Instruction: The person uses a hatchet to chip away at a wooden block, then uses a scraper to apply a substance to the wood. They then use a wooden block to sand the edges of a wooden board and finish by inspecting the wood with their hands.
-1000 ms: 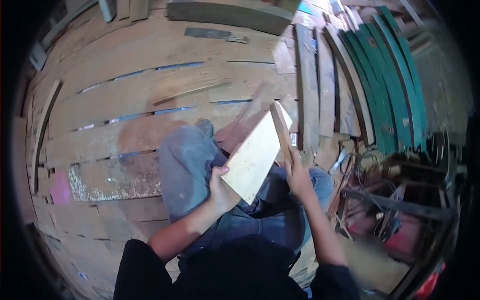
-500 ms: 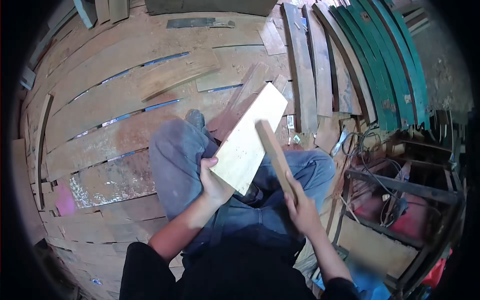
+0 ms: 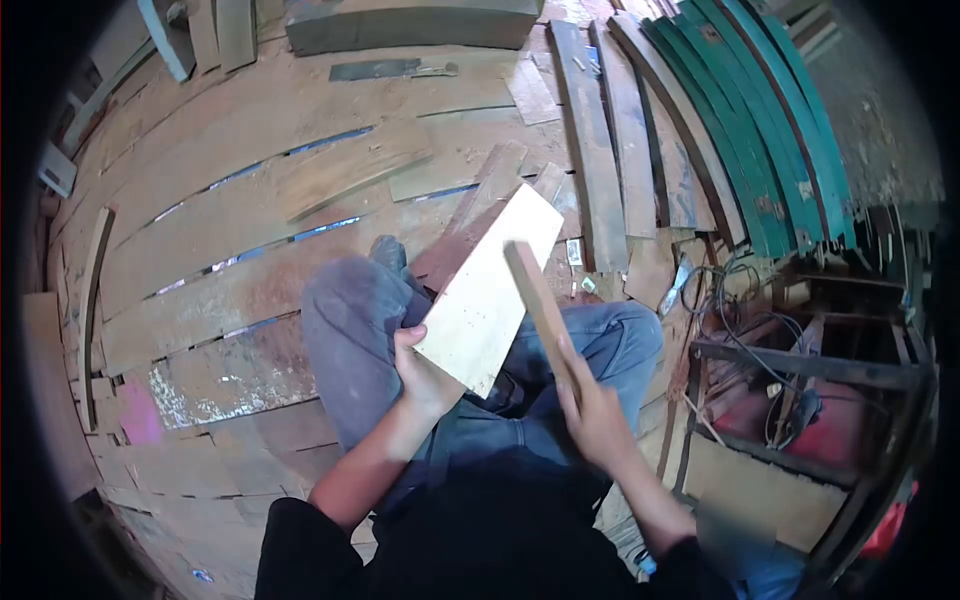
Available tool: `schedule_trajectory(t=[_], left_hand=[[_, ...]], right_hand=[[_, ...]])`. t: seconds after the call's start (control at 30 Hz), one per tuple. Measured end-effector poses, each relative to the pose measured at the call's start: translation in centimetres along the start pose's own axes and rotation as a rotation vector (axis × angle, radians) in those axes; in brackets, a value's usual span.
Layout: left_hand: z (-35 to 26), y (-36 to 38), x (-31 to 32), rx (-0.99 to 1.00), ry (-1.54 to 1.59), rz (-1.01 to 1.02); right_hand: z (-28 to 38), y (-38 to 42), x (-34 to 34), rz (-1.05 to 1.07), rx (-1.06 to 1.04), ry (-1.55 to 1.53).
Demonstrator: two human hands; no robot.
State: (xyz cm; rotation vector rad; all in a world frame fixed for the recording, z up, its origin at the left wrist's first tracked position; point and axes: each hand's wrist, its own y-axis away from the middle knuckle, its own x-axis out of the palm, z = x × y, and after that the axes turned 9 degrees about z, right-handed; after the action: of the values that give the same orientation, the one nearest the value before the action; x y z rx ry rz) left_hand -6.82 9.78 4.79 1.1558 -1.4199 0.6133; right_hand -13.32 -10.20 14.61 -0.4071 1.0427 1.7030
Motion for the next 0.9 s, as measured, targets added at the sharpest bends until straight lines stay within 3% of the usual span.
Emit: schedule_trajectory(t=[0.13,0.2,0.23,0.27,0.43,0.53,0.6,0.63,0.67,0.73,0.77,0.9], left_hand=[[0.2,0.2,-0.8,-0.043,-0.011,-0.044],[-0.1,0.2,-1.1,-0.047,-0.003,0.01],[-0.1,0.3,-1.1,-0.05,0.001,0.04],[-0.1,0.2,-1.0,-0.053,-0.001,0.04],[0.0,-0.1,-0.3,-0.031,-0.009,0.07],[-0.2,0.0,0.4,-0.004,-0.01,0.026],[-0.3,-0.2,-0.1,-0.001,-0.023,0.055],[-0.2,-0.1,-0.4,-0.004,-0.031,0.064],[-0.2,0.0,-0.6,0.001,-0.046,0.083],[0.1,0.1,-0.7,-0.005,-0.079,0.125],[0.7,-0.2,-0.1,0.152,-0.107,0.195],[0.5,0.5,-1.8,-0.008,-0.536,0.107]], right_hand=[[0.0,2.0,0.0,0.085,0.136,-0.114],[-2.2,-1.8,0.9,-0.032,-0.023,-0.031],[-2.6,-4.3,0.4,-0.003,0.069,-0.006],[-3.9,-7.4,0.4,-0.074,-0.04,-0.003],[-5.2,-16.7,0.0,-0.134,0.073,0.133],[-5.1,-13.1,1.0,-0.247,-0.186,0.165],[-0.1,-6.7,-1.0,0.038,-0.016,-0.034],[-0.3,-4.3,-1.0,0.026,-0.207,-0.042],[1.0,-2.0,-2.2,0.159,-0.084,-0.112],[1.6,0.3,-3.4,0.108,-0.156,-0.057],[1.8,1.2,-4.0,0.078,-0.187,-0.033],[3.3,1.7,-8.1,0.119,-0.225,0.214]])
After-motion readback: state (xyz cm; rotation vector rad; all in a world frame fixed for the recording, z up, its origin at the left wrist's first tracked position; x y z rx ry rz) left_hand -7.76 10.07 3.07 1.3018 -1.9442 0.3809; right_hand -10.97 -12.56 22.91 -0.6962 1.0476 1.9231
